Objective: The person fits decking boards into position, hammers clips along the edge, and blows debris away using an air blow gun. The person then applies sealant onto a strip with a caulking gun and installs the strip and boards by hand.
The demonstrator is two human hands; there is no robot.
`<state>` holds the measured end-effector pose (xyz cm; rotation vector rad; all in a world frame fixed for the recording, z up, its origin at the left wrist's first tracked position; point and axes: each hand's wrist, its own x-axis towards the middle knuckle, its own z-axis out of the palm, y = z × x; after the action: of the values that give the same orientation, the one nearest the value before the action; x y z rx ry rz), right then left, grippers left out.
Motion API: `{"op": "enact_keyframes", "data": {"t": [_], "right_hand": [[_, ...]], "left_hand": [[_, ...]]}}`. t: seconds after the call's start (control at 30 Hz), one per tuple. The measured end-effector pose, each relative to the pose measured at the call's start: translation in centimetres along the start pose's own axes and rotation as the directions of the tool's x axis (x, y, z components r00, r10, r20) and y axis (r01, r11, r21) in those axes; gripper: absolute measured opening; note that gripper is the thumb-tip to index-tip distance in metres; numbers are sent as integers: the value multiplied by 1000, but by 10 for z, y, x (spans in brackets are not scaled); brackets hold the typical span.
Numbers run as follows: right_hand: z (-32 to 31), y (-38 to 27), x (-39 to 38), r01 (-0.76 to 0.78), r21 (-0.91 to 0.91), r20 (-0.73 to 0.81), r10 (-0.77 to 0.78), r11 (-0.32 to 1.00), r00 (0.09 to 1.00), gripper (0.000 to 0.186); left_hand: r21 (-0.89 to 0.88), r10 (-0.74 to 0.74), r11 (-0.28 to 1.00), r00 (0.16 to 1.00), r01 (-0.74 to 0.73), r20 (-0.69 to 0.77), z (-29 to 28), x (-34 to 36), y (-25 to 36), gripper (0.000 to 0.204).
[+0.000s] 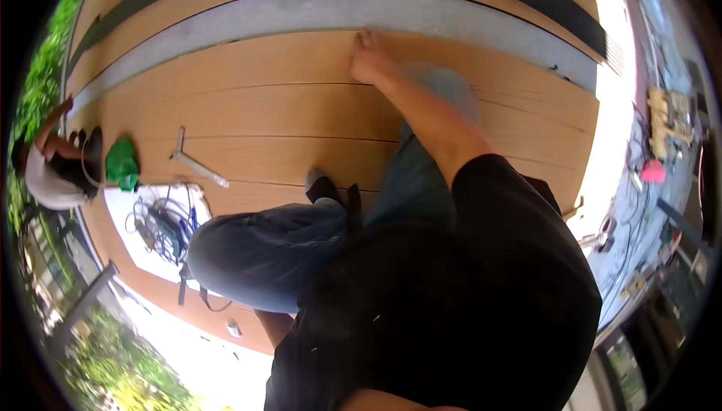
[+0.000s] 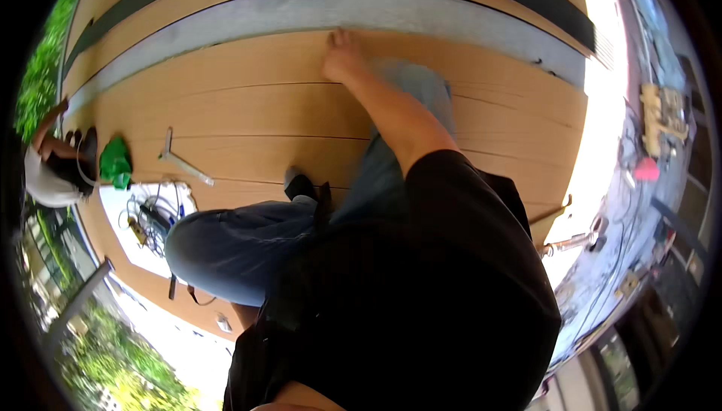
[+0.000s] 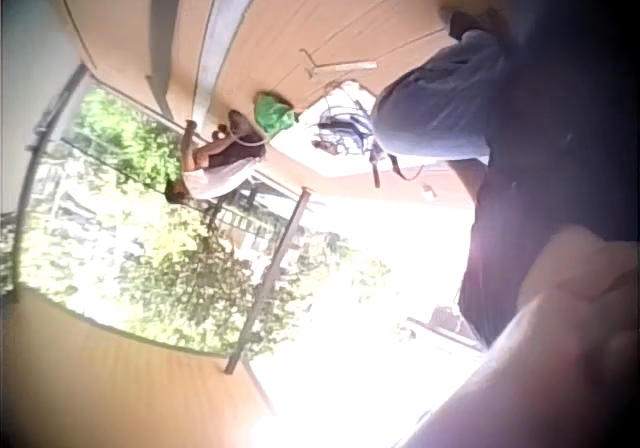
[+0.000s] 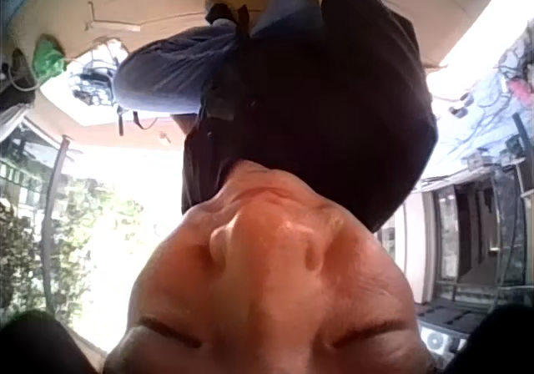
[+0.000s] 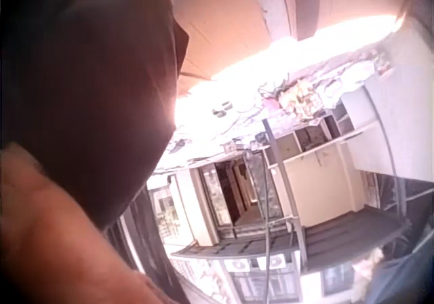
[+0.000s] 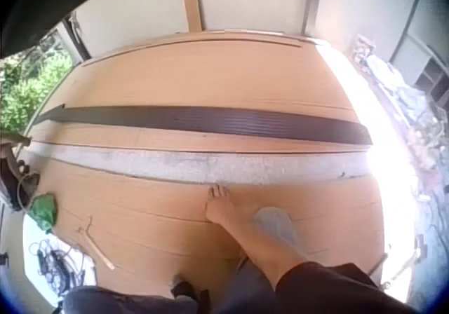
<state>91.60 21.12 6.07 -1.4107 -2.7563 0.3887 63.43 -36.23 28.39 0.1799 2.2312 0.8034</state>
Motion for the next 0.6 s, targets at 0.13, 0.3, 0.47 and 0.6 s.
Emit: {"op": "enact_keyframes", "data": {"t": [0.13, 0.3, 0.47, 0.6], "right_hand": [[-32, 5, -39, -53, 61, 222, 38, 997, 974, 77], [-33, -19, -44, 27, 95, 291, -54, 995, 955, 80], [-17, -20, -49, 33, 64, 236, -48, 997, 971, 79], [-14, -25, -50, 63, 21, 196, -66, 998, 978, 76]], "left_hand": [[258, 225, 938, 973, -230, 50, 1, 9, 112, 42], [249, 331, 914, 944, -322, 5, -42, 29, 196, 42], [538, 465, 696, 869, -476, 168, -38, 56, 283, 36], [646, 512, 528, 813, -551, 276, -17, 95, 291, 38]]}}
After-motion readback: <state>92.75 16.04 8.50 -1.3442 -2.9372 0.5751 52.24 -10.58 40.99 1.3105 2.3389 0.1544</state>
